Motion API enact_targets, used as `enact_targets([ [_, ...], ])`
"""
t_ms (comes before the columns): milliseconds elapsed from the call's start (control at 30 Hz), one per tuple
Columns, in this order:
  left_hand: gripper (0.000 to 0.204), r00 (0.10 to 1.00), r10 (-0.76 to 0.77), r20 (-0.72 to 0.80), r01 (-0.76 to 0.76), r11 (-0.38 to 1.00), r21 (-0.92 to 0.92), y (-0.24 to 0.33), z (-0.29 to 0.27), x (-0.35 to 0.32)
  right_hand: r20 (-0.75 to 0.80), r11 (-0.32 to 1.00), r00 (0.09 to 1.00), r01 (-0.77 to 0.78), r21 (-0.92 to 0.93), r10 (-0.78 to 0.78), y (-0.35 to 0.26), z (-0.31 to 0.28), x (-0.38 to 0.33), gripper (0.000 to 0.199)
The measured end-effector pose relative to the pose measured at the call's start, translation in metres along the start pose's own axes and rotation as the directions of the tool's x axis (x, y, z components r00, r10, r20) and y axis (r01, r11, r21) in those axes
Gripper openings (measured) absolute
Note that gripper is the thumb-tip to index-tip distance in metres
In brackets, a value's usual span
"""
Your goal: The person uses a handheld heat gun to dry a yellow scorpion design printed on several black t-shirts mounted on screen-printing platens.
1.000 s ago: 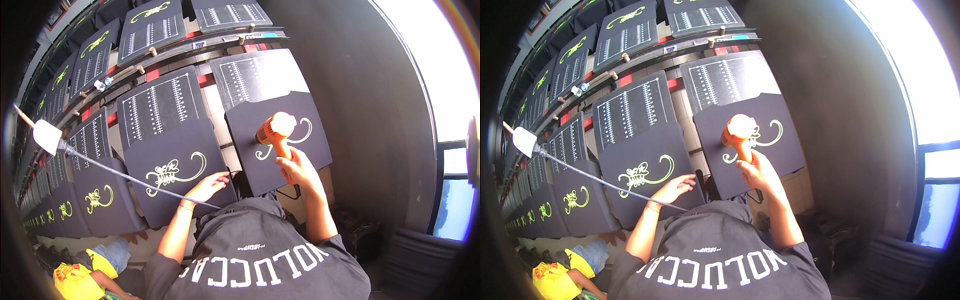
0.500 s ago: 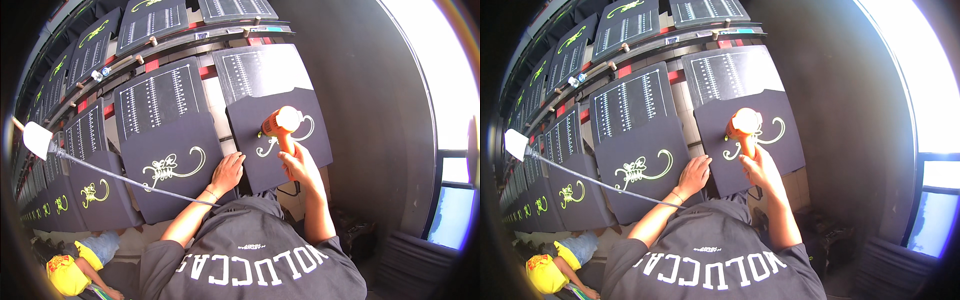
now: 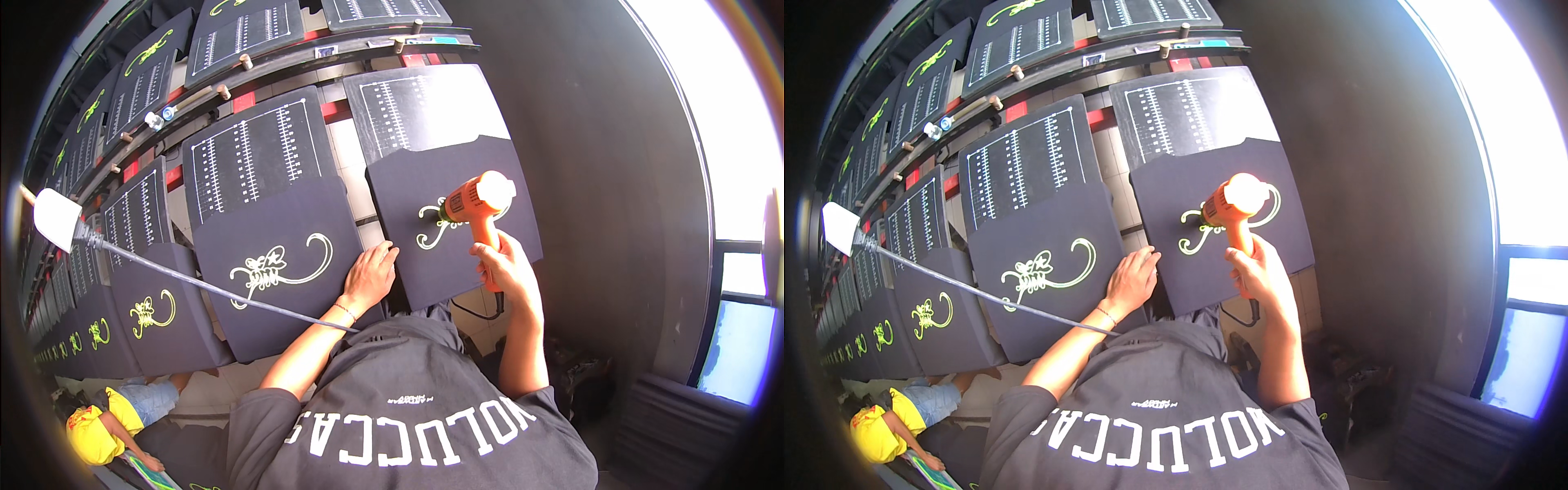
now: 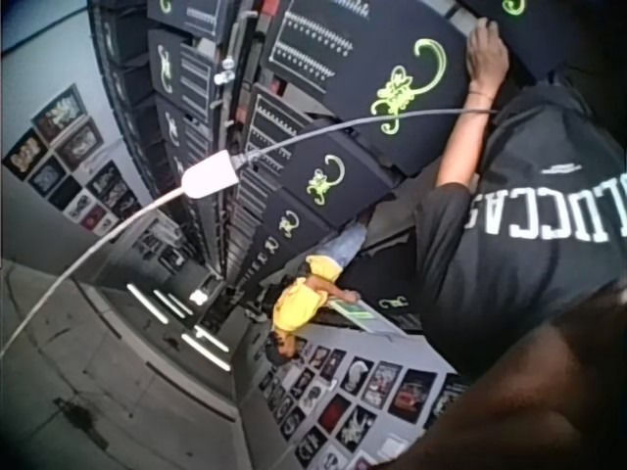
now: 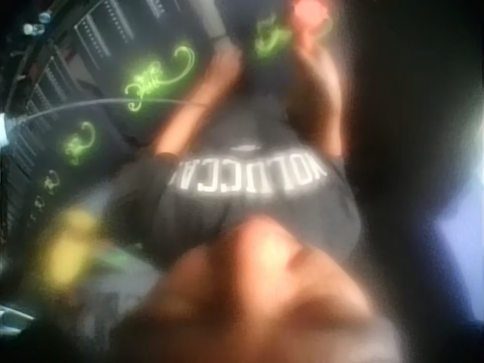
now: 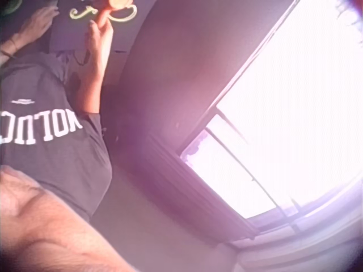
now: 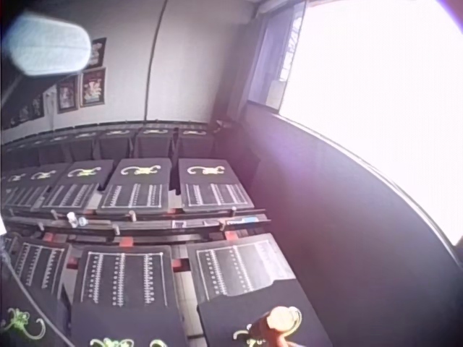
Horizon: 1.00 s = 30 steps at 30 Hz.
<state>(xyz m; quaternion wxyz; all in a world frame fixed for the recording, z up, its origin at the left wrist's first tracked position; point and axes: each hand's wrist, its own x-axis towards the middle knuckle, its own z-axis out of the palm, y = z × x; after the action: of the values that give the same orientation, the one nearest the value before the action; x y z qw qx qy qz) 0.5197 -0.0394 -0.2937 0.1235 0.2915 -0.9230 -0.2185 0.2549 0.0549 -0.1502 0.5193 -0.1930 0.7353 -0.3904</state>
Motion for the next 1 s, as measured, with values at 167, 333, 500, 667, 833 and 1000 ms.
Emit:
enact_targets([
  [167,0.038,1.0,-0.001,-0.005,0.001,1.0,0.021,0.002,0.0,0.0,-0.025,1.0,0.999,0.023,-0.014,-0.023,0.009,0.001,-0.004,0.022],
  [333,0.038,1.0,-0.003,0.006,0.003,1.0,0.029,0.0,0.001,0.0,0.0,0.999,0.999,0.044,-0.007,-0.044,0.018,0.005,-0.01,0.022],
  [500,0.038,1.0,-0.008,0.01,0.008,1.0,0.017,0.001,0.0,-0.001,0.056,0.998,0.997,0.052,0.045,-0.055,0.018,0.005,-0.015,0.024],
  [667,0.036,1.0,-0.016,-0.003,0.016,1.0,0.001,0.002,-0.001,0.0,0.003,0.996,0.998,0.067,0.054,-0.067,0.019,0.004,-0.016,0.024],
  [833,0.04,1.0,-0.011,0.019,0.011,1.0,0.011,0.0,0.001,0.0,-0.033,0.999,0.999,0.044,0.015,-0.044,0.008,0.003,-0.005,0.018],
  [1000,0.039,0.999,-0.014,0.031,0.014,1.0,0.015,0.0,0.0,-0.001,-0.066,0.998,0.996,0.057,0.03,-0.055,0.005,0.004,-0.001,0.017],
])
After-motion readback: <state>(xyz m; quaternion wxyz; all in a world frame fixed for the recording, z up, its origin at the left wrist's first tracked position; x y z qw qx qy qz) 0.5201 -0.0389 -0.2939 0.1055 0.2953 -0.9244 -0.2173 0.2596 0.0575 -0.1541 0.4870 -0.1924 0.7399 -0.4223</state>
